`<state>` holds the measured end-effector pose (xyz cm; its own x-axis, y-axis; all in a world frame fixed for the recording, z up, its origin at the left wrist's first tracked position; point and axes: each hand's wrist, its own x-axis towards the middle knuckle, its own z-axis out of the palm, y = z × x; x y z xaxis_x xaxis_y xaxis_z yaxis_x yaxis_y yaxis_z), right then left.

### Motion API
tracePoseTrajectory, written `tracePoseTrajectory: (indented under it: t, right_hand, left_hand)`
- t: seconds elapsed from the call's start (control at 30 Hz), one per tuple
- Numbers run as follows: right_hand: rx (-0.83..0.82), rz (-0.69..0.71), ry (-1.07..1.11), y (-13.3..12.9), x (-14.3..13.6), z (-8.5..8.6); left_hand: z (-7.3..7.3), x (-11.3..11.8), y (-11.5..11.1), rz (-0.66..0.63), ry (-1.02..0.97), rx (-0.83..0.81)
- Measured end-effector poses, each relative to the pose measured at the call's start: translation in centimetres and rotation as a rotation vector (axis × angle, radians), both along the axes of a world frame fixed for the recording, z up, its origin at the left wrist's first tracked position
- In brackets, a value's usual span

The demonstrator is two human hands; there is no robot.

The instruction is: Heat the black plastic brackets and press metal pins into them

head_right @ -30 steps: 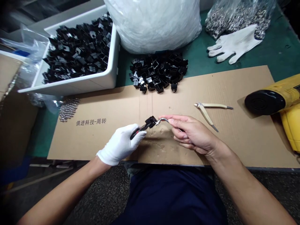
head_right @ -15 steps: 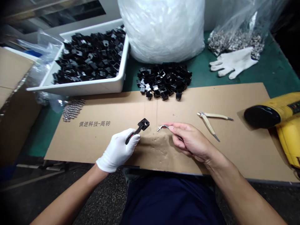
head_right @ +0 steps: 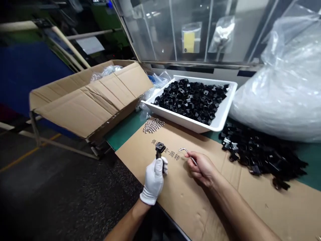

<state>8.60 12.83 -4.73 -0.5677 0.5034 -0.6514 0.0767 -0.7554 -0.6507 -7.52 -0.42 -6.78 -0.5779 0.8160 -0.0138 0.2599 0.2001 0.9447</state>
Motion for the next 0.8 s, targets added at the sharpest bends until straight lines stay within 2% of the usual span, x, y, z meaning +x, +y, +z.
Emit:
tracePoseTrajectory:
  t: [0.1,0.23,0.37,0.57,0.8]
  right_hand:
    - [0.023,0.077,-0.043,2.9,-5.7,-0.1]
    - [0.121,0.158,-0.117,5.6,-12.3,-0.3]
    - [0.310,0.208,-0.202,6.6,-16.4,-1.0]
    - [0.708,0.274,-0.330,6.8,-18.0,-2.1]
    - [1.125,0.314,-0.389,6.1,-17.5,-1.7]
  left_hand:
    - [-0.7,-1.1,0.0,0.080,-0.202,0.138]
    - [-1.0,-1.5,0.0,0.193,-0.452,0.246]
    - [-0.9,-1.4,-0.1,0.194,-0.474,0.238]
    - [-1.1,-1.2,-0.5,0.203,-0.426,0.192]
    - [-1.1,-1.0,-0.8,0.190,-0.430,0.180]
